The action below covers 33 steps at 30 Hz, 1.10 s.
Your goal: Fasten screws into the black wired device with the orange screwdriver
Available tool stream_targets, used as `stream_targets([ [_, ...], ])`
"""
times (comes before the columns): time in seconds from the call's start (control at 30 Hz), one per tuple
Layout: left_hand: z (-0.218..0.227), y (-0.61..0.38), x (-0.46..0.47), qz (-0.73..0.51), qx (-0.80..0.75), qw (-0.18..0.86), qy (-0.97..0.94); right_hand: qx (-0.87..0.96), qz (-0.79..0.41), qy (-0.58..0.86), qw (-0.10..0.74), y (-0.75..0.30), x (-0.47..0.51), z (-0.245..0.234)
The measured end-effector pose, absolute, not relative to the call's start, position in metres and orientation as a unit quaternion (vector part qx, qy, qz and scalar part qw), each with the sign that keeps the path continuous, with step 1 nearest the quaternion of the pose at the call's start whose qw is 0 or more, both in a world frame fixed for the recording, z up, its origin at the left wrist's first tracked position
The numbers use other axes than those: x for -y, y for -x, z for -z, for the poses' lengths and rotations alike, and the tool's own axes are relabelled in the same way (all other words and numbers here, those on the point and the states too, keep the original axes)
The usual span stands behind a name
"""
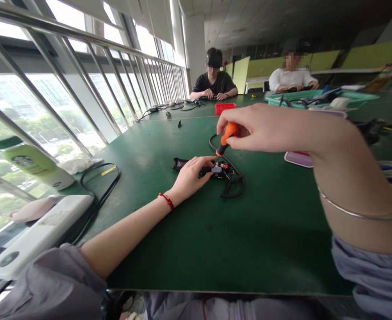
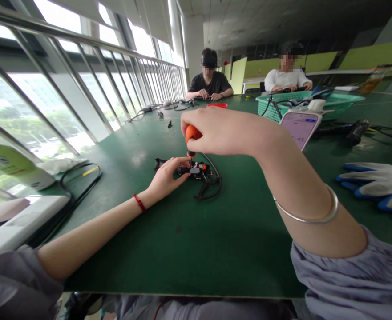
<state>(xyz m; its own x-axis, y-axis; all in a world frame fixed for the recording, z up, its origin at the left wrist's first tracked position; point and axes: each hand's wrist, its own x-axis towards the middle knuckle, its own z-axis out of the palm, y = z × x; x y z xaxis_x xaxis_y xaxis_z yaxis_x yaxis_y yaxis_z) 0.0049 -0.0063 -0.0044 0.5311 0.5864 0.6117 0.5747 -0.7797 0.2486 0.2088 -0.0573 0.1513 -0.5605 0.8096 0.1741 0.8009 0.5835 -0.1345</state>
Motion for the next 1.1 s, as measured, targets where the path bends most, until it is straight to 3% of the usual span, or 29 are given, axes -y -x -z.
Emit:
stream_targets([
  [0.37, 0.0027, -0.0057, 0.0082, -0.355, -0.333, 0.017, -0.874, 0.879, -0.018, 0.465, 0.099, -0.21, 0.0562, -0.1513],
  [0.77, 0.0036, -0.0057, 0.0087, -0.354, -0.333, 0.019, -0.874, 0.817, -0.004, 0.567, 0.103, -0.2097, 0.0547, -0.1506],
  [1.1, 0.0037, -0.0054, 0.0067, -0.349, -0.334, 0.017, -0.876, 0.849, -0.005, 0.513, 0.122, -0.2072, 0.0553, -0.147],
])
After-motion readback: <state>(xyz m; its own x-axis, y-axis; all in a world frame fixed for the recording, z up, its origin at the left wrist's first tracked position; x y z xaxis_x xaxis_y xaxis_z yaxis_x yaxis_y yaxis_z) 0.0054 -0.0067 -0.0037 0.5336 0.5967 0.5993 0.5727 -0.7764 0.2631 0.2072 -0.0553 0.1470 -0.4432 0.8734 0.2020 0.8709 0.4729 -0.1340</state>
